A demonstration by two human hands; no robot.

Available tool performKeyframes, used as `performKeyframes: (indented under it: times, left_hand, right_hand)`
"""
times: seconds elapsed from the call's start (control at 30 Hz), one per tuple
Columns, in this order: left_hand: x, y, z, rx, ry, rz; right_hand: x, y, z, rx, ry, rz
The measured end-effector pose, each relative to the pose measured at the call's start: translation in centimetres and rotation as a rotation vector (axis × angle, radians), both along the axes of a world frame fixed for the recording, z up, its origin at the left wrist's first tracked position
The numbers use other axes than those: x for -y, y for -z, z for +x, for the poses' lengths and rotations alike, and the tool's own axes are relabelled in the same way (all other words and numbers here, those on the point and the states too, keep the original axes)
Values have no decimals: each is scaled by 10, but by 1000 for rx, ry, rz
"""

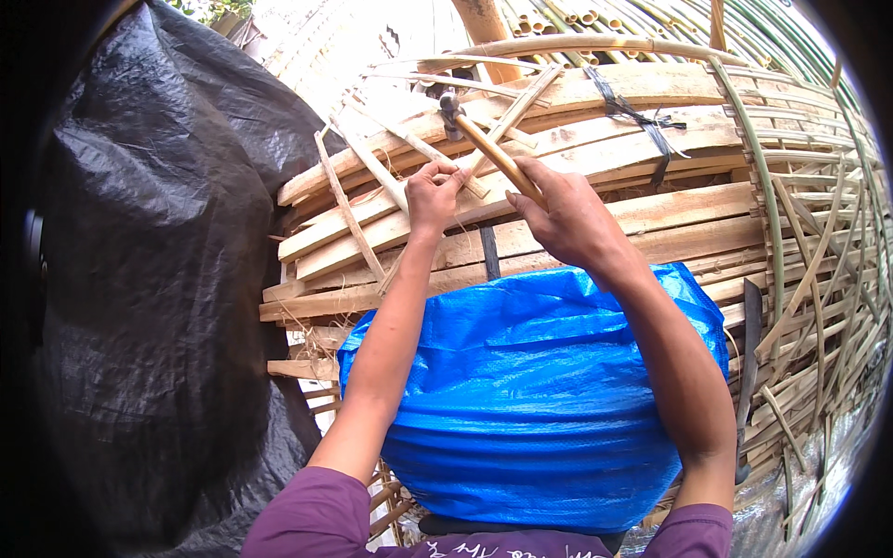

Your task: The person constructs a bamboo frame by positioning bamboo strips, hammering nails into the joints with a hammer, and lifting the assembled frame.

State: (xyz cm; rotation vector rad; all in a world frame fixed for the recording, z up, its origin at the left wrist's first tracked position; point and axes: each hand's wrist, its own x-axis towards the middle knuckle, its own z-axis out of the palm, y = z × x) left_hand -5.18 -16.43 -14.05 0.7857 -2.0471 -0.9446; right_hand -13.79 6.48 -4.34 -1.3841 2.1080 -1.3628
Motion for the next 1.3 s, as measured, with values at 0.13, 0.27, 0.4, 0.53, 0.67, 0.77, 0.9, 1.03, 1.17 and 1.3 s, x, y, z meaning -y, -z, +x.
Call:
performKeyframes:
  times: [0.13, 0.27, 0.4, 0.53, 0.67, 0.77, 0.9, 1.03, 1.17, 1.3]
  left_hand:
    - [4, 3, 1, 13, 8, 5]
    - [3, 4, 0, 0, 23, -15]
    - [-2, -4, 1, 36, -3, -5]
    - [-3, -3, 1, 10, 19, -48]
    - [0, 2, 1, 41, -9, -41]
    - [3, 3, 1, 11, 24, -55]
    - [1, 3, 0, 31, 17, -64]
    - [1, 2, 1, 25, -8, -79]
    - [-5, -7, 3, 24, 25, -75]
    - [-12, -12, -2, -64, -11, 26]
  right_hand:
    - [1, 12, 2, -99, -19, 31]
    - [3, 16, 2, -127, -23, 126]
    - [3, 5, 8, -73, -39, 85]
    - [6, 13, 12, -101, -42, 20]
    - [7, 19, 12, -105, -50, 76]
    - [7, 17, 14, -84, -41, 34]
    - [11, 28, 12, -122, -25, 35]
    - [13, 26, 15, -147, -29, 26]
    - [9, 10, 18, -79, -20, 24]
    - [11, 27, 16, -133, -21, 4]
